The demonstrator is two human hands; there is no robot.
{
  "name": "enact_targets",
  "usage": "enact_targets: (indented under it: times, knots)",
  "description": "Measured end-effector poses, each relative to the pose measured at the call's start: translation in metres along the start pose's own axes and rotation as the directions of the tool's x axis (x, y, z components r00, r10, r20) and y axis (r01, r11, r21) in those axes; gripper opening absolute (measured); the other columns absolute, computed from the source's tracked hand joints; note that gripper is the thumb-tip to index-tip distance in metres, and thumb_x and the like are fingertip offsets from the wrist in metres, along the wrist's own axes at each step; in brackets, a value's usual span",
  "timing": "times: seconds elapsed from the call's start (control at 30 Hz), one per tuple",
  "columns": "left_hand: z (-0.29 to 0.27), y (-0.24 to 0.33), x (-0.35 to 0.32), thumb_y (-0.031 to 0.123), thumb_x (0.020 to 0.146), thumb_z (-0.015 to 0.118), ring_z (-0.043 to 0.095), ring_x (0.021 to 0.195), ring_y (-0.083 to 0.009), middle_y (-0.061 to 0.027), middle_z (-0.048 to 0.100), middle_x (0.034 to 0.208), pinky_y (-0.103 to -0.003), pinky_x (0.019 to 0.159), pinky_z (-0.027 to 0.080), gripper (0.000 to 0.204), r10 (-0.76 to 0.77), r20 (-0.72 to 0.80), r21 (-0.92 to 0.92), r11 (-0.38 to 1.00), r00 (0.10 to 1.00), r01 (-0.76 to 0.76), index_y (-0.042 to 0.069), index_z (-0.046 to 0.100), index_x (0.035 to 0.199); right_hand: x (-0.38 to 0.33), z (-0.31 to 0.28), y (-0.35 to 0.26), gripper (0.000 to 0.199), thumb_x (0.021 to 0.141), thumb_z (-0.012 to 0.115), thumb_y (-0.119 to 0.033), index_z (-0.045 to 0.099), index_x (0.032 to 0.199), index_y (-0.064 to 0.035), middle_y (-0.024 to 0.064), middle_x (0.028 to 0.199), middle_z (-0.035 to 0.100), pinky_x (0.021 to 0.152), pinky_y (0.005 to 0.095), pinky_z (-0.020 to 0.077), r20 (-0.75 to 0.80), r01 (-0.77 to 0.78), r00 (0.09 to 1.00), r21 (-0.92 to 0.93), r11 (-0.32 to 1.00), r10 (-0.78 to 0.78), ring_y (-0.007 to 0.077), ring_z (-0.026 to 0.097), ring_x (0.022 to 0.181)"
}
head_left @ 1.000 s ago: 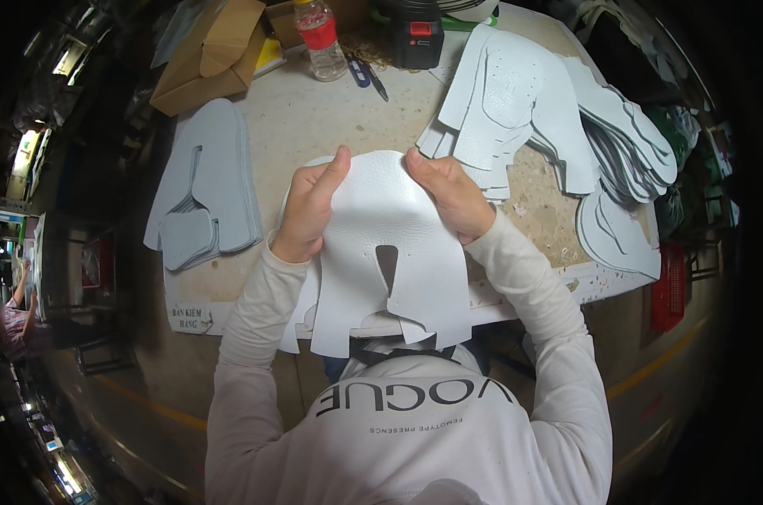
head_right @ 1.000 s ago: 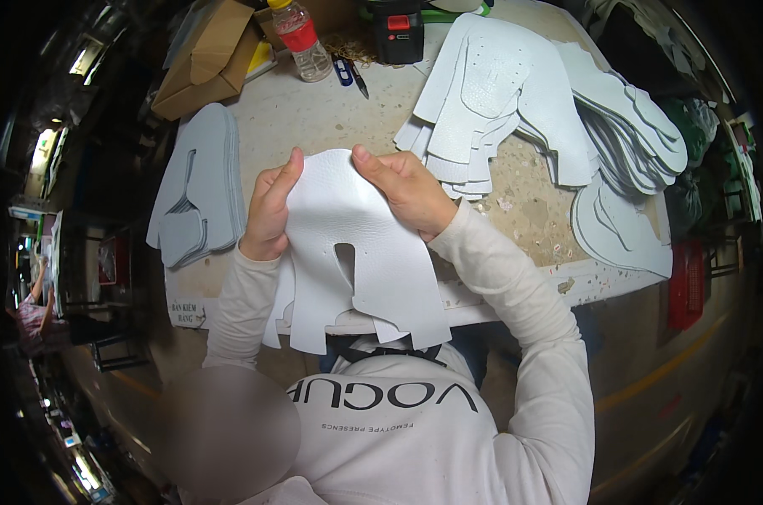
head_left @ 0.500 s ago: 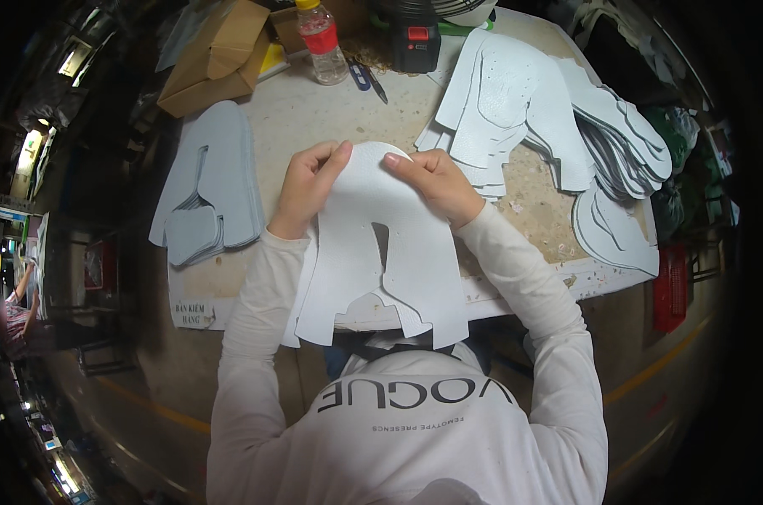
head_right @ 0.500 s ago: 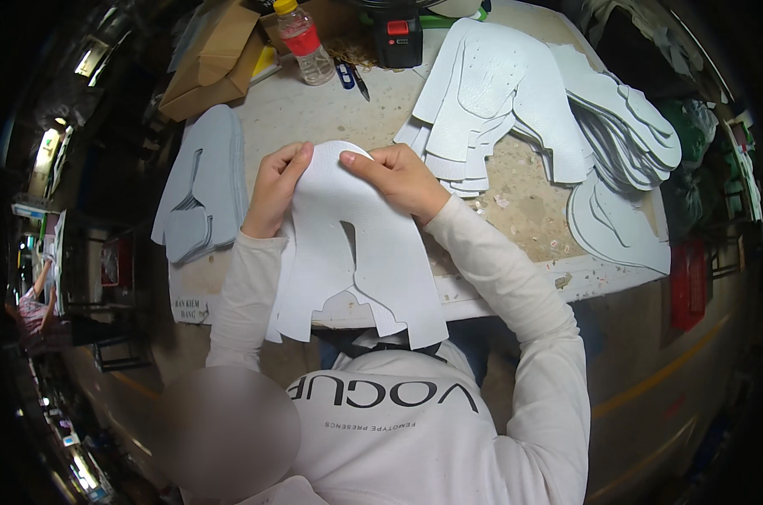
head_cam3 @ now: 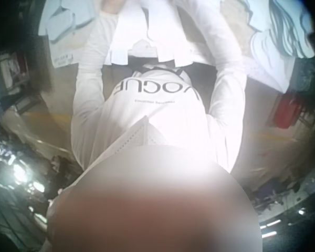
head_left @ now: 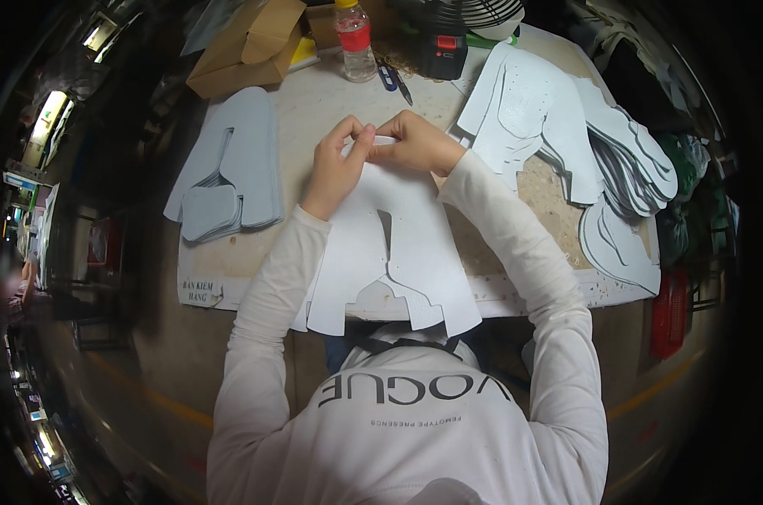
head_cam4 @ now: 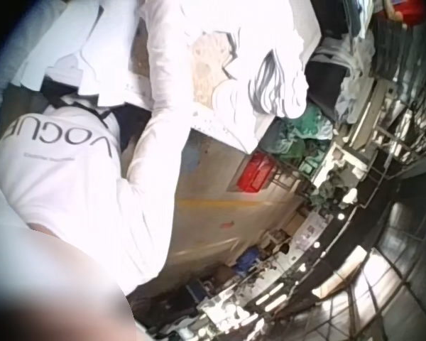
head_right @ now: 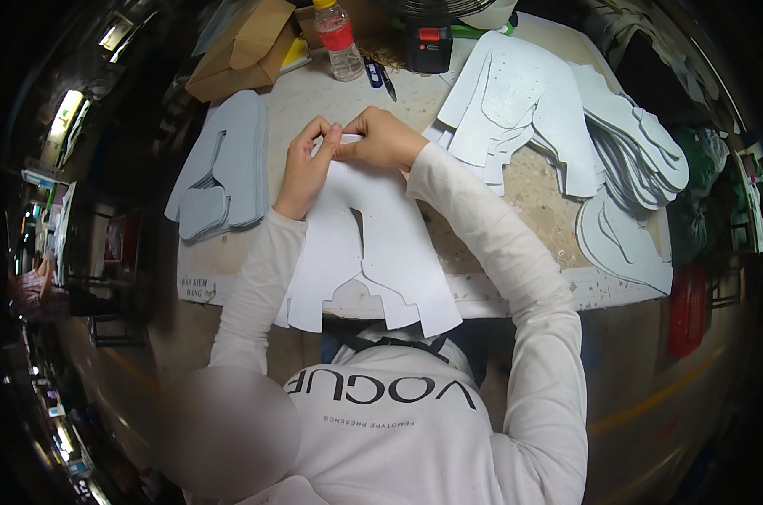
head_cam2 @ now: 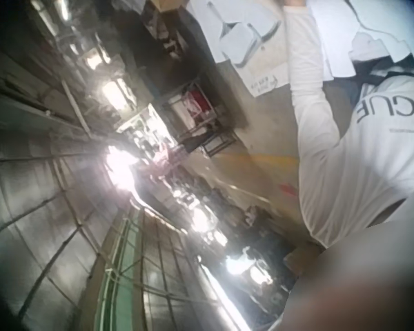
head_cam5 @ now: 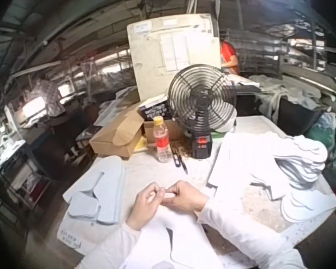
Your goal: The person repeatedly picks up white, textured fabric pieces from a table, turns them over, and inspects their edges and surfaces. The person handles the pieces one at a time, placing them back on the table after inspection.
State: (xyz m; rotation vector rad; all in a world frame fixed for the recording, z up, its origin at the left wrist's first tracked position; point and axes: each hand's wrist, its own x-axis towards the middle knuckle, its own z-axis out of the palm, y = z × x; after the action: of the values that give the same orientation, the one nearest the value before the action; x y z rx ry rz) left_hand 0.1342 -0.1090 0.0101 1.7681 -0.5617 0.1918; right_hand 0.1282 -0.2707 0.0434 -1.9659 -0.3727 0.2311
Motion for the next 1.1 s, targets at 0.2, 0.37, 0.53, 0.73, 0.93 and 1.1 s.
enact_targets:
  times: [0.2,0.37,0.53,0.73,0.93,1.1]
  knots:
    - [-0.005,-0.013,0.002,0.021,0.091,0.059,0.04,0.069,-0.0083,0.0007,0.046,0.066,-0.022,0.068,0.038,0.029,-0.106,-0.129,-0.075,0.992,0.986,0.097,0.002,0.047,0.073,-0.003,0.007,0.008,0.03,0.074,0.079,-0.022,0.066,0.082,0.0045,0.007,0.075,0.066,0.06,0.0238,0.0489,0.15,-0.257,0.963,0.239,0.936,0.226,0.0111,0.061,0.069]
    - [-0.015,-0.022,0.006,0.023,0.091,0.06,0.04,0.07,-0.009,0.0,0.048,0.066,-0.023,0.069,0.039,0.03,-0.112,-0.221,0.007,0.993,0.969,0.116,0.002,0.047,0.072,-0.025,0.016,0.015,0.059,0.069,0.082,-0.025,0.051,0.103,0.0121,0.0164,0.087,0.065,0.064,0.0268,0.0523,0.193,-0.255,0.96,0.306,0.917,0.203,0.0189,0.064,0.074]
    - [-0.023,-0.026,0.008,0.023,0.09,0.061,0.04,0.07,-0.0087,0.0007,0.048,0.066,-0.023,0.07,0.038,0.031,-0.161,-0.243,0.019,0.985,0.956,0.171,0.002,0.047,0.071,-0.067,0.016,0.009,0.046,0.072,0.079,-0.022,0.062,0.101,0.0086,0.0135,0.09,0.067,0.069,0.0268,0.0519,0.255,-0.234,0.955,0.339,0.911,0.15,0.018,0.064,0.077]
    - [-0.019,-0.028,0.008,0.023,0.09,0.061,0.04,0.07,-0.0085,0.0015,0.047,0.067,-0.022,0.072,0.038,0.031,-0.116,-0.192,0.005,0.993,0.975,0.119,0.003,0.048,0.071,-0.1,0.023,0.009,0.035,0.076,0.076,-0.021,0.066,0.096,0.0061,0.0096,0.084,0.068,0.068,0.0249,0.0503,0.314,-0.235,0.942,0.373,0.897,0.117,0.0147,0.064,0.072]
    - [-0.019,-0.033,0.01,0.024,0.089,0.062,0.041,0.072,-0.0086,0.0017,0.048,0.066,-0.022,0.074,0.038,0.031,-0.19,-0.207,-0.002,0.981,0.96,0.194,0.003,0.05,0.07,-0.138,0.018,0.01,0.028,0.078,0.075,-0.022,0.067,0.071,0.0037,0.0009,0.061,0.06,0.049,0.0222,0.039,0.387,-0.229,0.918,0.337,0.913,0.088,0.0055,0.05,0.053]
    - [-0.016,-0.036,0.011,0.024,0.089,0.063,0.042,0.072,-0.0082,0.0019,0.05,0.066,-0.022,0.074,0.039,0.031,-0.165,-0.163,-0.008,0.986,0.973,0.166,0.003,0.05,0.07,-0.166,0.02,0.009,0.027,0.079,0.073,-0.021,0.067,0.072,0.0042,-0.0008,0.06,0.058,0.049,0.0214,0.0369,0.424,-0.256,0.902,0.371,0.893,0.082,0.0034,0.047,0.053]
